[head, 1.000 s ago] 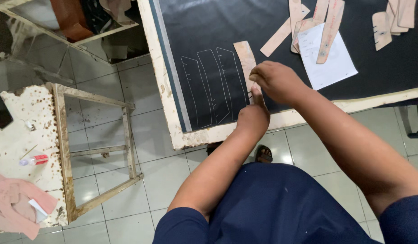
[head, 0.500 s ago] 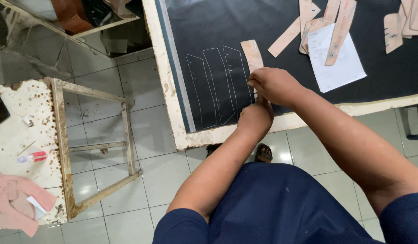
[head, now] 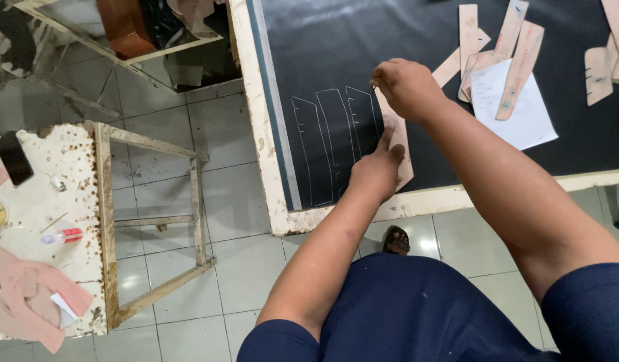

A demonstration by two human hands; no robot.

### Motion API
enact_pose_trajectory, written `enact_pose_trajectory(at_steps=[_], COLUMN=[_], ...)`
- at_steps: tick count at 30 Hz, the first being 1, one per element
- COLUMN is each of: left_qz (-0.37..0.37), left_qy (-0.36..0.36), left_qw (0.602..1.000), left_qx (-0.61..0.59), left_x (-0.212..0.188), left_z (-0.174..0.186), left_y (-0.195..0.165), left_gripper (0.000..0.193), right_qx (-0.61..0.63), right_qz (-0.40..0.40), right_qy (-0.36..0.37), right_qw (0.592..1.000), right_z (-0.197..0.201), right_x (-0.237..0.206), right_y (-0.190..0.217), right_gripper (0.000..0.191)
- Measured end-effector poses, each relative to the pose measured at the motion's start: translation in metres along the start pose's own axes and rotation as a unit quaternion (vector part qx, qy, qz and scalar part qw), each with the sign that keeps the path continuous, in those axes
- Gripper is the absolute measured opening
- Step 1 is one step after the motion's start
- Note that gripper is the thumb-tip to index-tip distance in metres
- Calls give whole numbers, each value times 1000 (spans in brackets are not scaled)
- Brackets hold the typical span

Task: The person arranges several cardboard pattern pieces on a black fabric-covered table, then uses a white marking tool to trace their outlines onto the fabric. The traced outlines are left on the fabric surface.

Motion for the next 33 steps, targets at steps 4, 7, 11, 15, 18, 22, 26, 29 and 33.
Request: enact_pose_trajectory(at_steps=[4, 7, 11, 15, 18, 22, 26, 29, 33], left_qz=[-23, -18, -14, -11, 12, 1, -31, -39, -46], left_qy=[-25, -25, -29, -21, -5, -16, -42, -44, -41], left_qw=[999, 999, 999, 999, 1000, 999, 998, 998, 998], left_qx=[-15, -17, -18, -26, -25, -31, -29, -26, -32], left_x=[-1, 0, -1, -3, -3, -1, -2, 0, 1], left_z=[-1, -2, 1, 4, 6, 6, 0, -4, -7], left_y=[4, 5, 3, -1, -3, -2, 4, 7, 8], left_gripper=[47, 47, 45, 48, 47, 49, 49, 44, 42], right_qx=[35, 41, 40, -3, 29, 56, 42, 79, 81], right_qz=[-17, -20, -17, -31, -61, -77, -76, -78, -96], right_qy=[-5, -14, -26, -29, -26, -24, -12, -26, 8], right_qw=[999, 999, 999, 999, 997, 995, 996, 993, 992], right_z=[1, 1, 1, 7, 10, 8, 9, 16, 23], right_x=[9, 13, 14, 6, -5, -14, -53, -107, -165], right_y=[0, -1, -7, -24, -34, -37, -33, -19, 0], right_gripper=[17, 17, 19, 17, 19, 20, 17, 16, 17])
Point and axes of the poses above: each hand's wrist, its own x-axis towards the middle knuckle, its own z-axis out of the back of the hand, y = z × x, the point moved 1 cm from there along x, towards the middle knuckle, and after that the axes turned 14 degrees about -x, right-handed, at the moved point
